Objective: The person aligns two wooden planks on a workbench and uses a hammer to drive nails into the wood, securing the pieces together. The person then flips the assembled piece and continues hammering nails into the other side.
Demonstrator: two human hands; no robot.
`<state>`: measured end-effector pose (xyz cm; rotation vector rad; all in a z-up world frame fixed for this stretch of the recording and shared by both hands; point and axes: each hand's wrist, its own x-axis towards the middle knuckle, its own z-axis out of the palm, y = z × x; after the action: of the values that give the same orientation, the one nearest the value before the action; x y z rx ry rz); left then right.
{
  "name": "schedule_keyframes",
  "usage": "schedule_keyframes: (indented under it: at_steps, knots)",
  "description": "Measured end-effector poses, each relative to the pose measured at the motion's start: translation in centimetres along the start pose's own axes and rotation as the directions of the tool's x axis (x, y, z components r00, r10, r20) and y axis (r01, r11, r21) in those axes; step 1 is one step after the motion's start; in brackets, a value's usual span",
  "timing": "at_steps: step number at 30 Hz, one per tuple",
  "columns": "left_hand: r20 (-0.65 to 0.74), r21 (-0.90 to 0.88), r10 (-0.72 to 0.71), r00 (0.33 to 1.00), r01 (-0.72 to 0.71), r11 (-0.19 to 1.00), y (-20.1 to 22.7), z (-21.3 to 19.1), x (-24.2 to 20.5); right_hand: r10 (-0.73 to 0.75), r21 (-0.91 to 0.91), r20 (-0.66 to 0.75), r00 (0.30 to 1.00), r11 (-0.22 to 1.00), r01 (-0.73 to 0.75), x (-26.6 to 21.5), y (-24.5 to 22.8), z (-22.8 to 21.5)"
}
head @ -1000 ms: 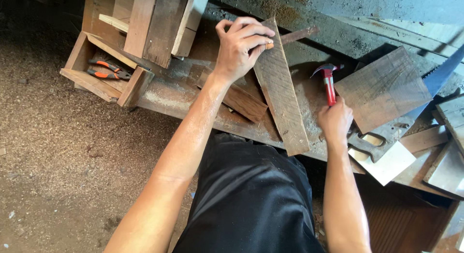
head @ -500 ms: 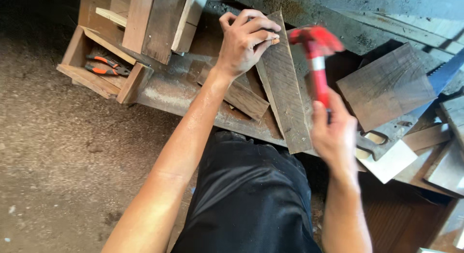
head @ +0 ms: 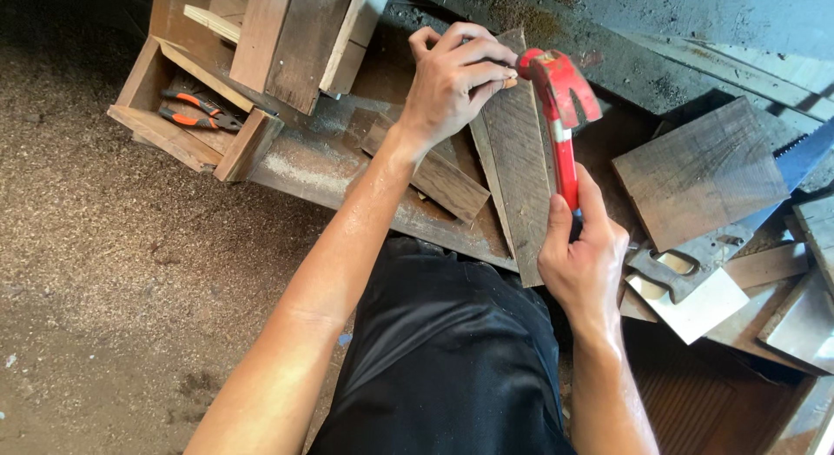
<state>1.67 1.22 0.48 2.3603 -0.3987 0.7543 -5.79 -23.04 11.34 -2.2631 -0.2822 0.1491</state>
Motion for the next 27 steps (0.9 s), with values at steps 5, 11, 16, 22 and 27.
schedule_keyframes:
  at_steps: [5,11,16,22,27]
  knots:
    - [0.021,0.037,0.002,1.000,-0.003,0.999,0.2,0.1,0.1,0.173,-0.089,0.109,0.979,0.982,-0.164,0.0,0.5,0.3]
    - [0.011,-0.024,-0.015,1.000,0.015,1.000,-0.2,0.3,-0.6,0.036,0.125,-0.040,0.999,0.992,-0.030,-0.1,2.3,0.6]
    - [-0.014,-0.023,0.009,1.000,-0.009,1.000,-0.2,1.1,-0.2,0.261,0.022,-0.056,0.964,0.965,-0.260,1.9,5.8,2.9]
    - [0.130,-0.100,-0.031,0.991,0.044,0.994,0.1,-0.1,-0.5,0.369,0.225,0.098,0.924,0.896,-0.382,2.4,8.2,3.5]
    - [0.247,-0.113,0.012,0.969,0.017,0.993,-1.2,-1.3,-0.5,0.398,0.186,0.092,0.913,0.894,-0.408,2.7,7.4,3.8]
